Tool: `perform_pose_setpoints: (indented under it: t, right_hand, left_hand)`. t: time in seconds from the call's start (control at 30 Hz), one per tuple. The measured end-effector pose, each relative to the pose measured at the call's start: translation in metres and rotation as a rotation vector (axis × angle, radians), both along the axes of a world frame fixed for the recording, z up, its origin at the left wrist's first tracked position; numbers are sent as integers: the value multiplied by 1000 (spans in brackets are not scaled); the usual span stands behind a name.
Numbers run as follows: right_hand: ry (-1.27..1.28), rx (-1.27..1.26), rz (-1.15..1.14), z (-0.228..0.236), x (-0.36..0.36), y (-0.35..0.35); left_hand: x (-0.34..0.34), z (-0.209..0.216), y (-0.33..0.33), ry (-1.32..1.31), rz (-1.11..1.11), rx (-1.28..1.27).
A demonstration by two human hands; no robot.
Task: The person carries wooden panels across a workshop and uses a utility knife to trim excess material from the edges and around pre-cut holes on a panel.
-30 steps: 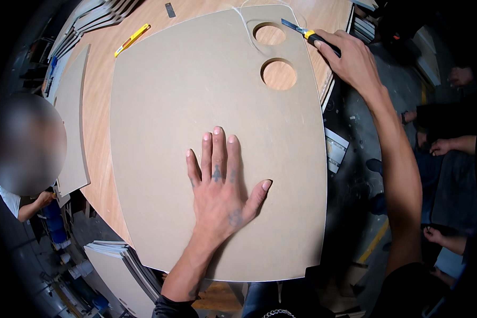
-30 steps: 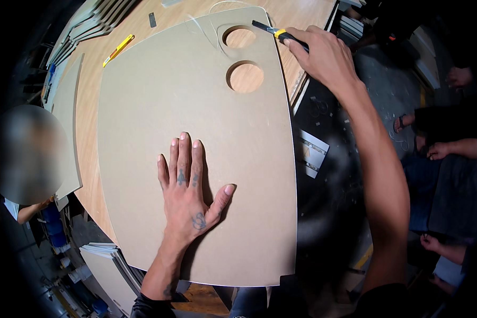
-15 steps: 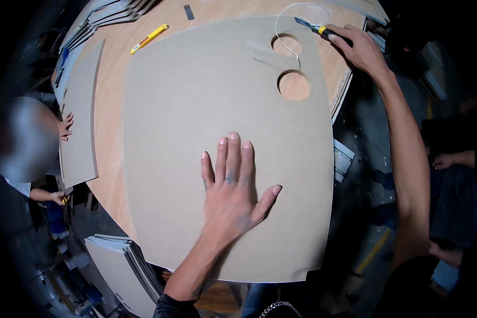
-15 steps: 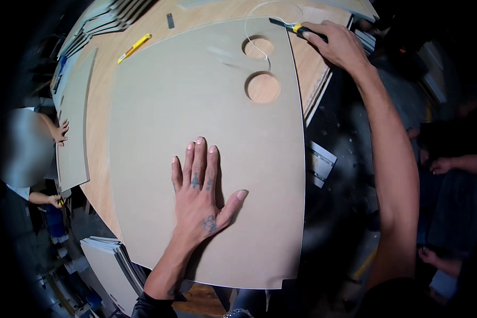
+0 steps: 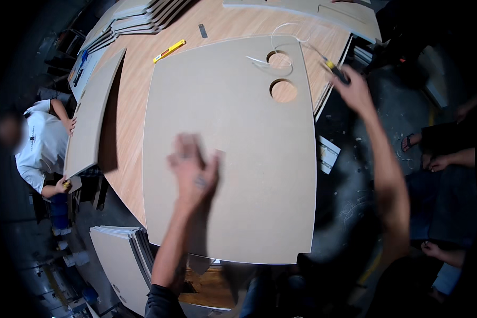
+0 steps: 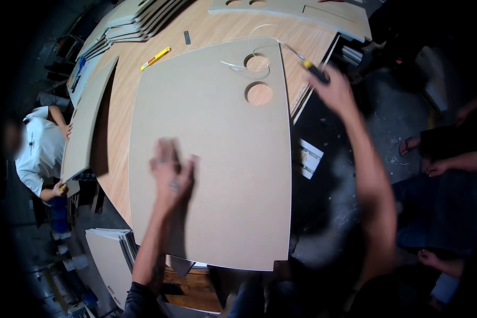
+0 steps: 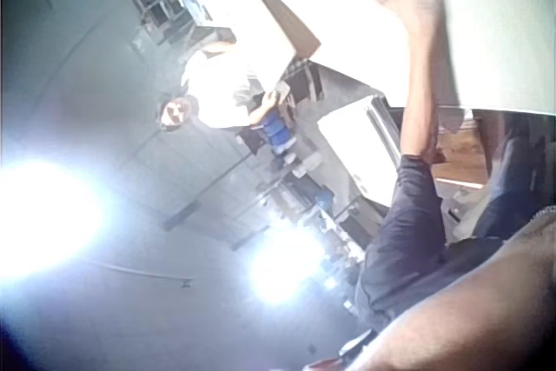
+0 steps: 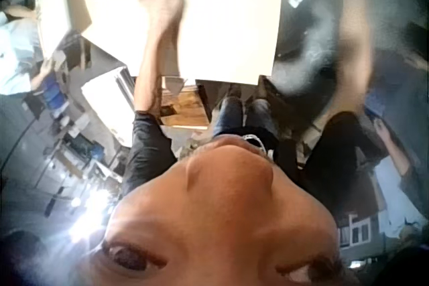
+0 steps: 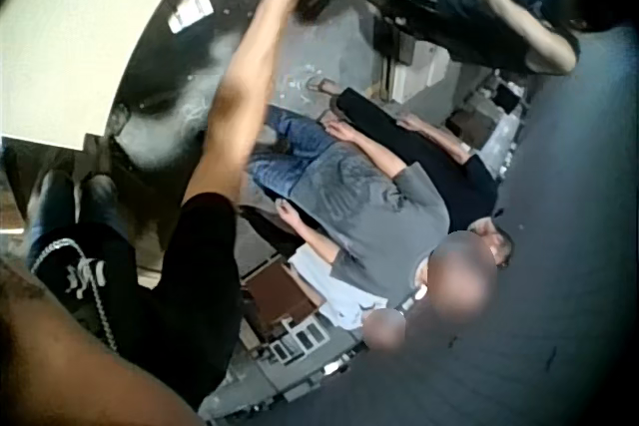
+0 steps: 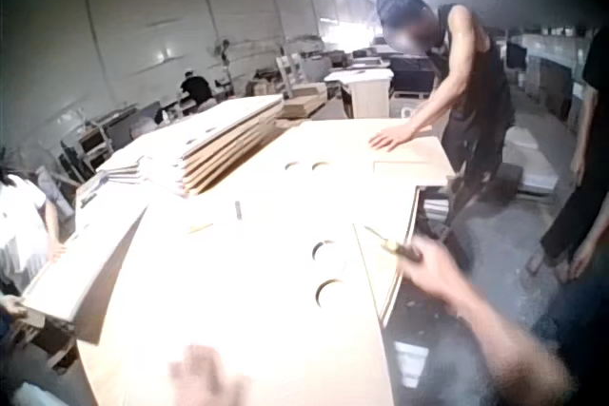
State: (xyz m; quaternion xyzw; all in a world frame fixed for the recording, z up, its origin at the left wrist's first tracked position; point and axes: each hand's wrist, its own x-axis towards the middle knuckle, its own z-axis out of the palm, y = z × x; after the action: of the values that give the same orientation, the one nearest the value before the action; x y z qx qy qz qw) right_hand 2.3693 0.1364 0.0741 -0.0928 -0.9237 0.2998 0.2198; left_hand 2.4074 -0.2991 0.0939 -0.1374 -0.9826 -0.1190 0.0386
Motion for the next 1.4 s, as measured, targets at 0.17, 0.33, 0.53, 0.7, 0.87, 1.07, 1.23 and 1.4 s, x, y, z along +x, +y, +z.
perform_pose_setpoints:
  t: [0.17,0.33,0.53,0.7,0.87,1.07,1.23,1.4]
  right_hand:
    - [-353,-917,-33,30,154,-138]
    - [-383,-1054,-234,24,203,-173]
    - [-328,-1204,-314,14,261,-199]
    - [-175,-1102,-271,25,255,-164]
    - [-124,-1118,-83,3,173,-44]
    - [24,-764,148,1,100,10]
    - [-27,-200,30,-8,75,24]
    - [221,-164,63,-21,42,27]
  left_hand:
    - [-46,-1,-66,38,461,-108]
    - [-62,6,-38,45,388,-74]
    - [-76,-3,7,55,221,-102]
    - [-74,-5,67,29,-33,-148]
    - [-71,-3,83,20,-49,-211]
    - [-70,-3,80,-2,-32,-230]
    - [-72,-8,79,60,-40,-245]
    - [-72,-9,77,61,-62,-222]
